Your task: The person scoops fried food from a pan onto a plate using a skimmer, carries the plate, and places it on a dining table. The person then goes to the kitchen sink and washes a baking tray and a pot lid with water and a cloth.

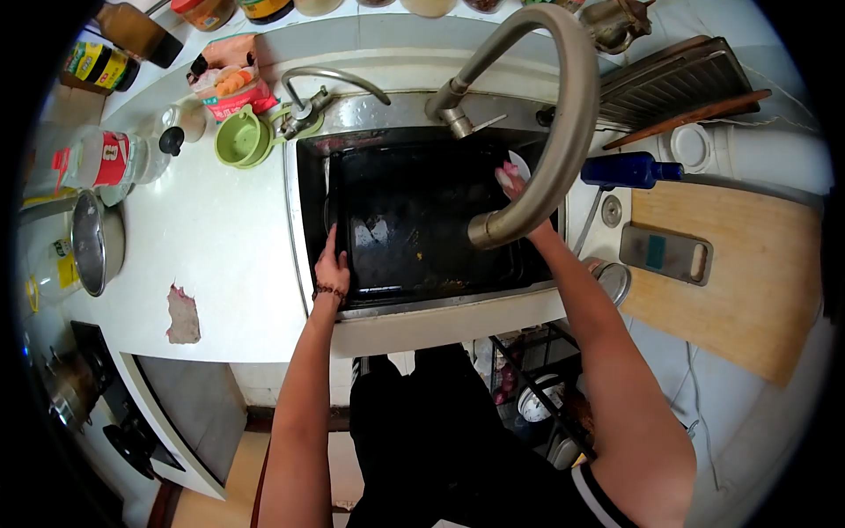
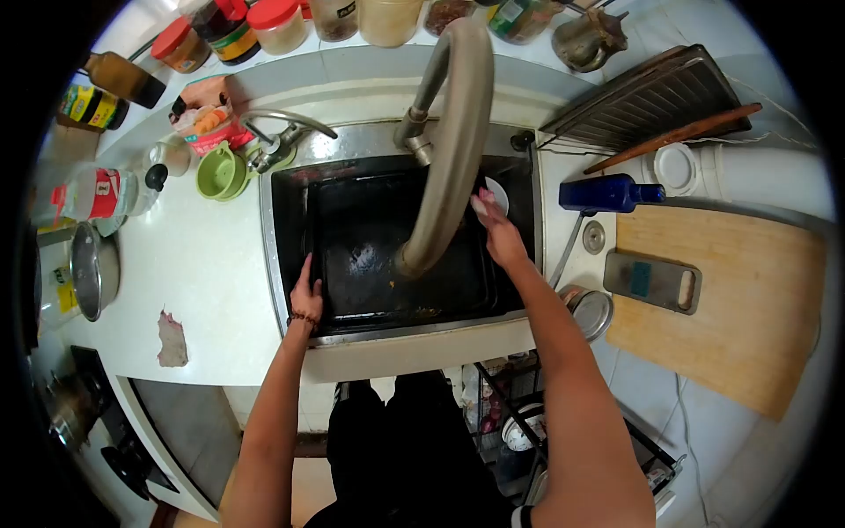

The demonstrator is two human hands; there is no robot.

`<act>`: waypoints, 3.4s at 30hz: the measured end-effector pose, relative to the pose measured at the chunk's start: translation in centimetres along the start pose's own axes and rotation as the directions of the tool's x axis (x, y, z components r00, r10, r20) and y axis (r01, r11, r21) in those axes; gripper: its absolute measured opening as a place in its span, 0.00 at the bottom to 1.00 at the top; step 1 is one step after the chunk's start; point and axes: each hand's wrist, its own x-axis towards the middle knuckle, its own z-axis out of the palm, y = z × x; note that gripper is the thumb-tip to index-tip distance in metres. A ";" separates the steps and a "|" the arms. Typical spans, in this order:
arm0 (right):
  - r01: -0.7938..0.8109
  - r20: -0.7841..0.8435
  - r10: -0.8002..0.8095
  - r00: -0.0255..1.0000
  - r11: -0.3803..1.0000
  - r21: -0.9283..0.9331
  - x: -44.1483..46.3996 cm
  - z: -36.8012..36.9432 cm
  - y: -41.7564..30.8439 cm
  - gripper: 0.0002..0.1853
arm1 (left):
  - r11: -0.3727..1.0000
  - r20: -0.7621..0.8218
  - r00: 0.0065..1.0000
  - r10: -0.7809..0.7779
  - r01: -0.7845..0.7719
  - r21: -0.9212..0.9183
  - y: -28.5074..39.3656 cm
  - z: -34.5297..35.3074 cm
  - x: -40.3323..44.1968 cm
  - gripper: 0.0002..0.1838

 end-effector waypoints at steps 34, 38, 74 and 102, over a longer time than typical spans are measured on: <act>0.154 0.552 -0.444 0.706 0.857 0.492 -2.8 9.5 -25.5 0.30 | 0.381 0.457 0.845 -0.278 0.534 -0.755 -0.2 -3.0 -3.2 0.62; 0.356 0.470 -0.431 0.770 0.902 0.244 -2.5 5.7 -16.1 0.30 | 0.462 0.428 0.842 -0.327 0.538 -0.705 0.7 -3.1 -3.4 0.61; -0.298 -0.259 0.483 0.837 0.797 0.524 11.6 -0.1 -10.4 0.35 | 0.526 0.378 0.881 -0.286 0.474 -0.707 -1.7 -1.9 -3.0 0.59; -0.504 0.476 0.618 0.625 -0.145 0.851 3.6 15.7 -18.0 0.06 | 0.874 -0.015 0.981 -0.192 0.164 -0.458 -1.2 0.2 -4.0 0.45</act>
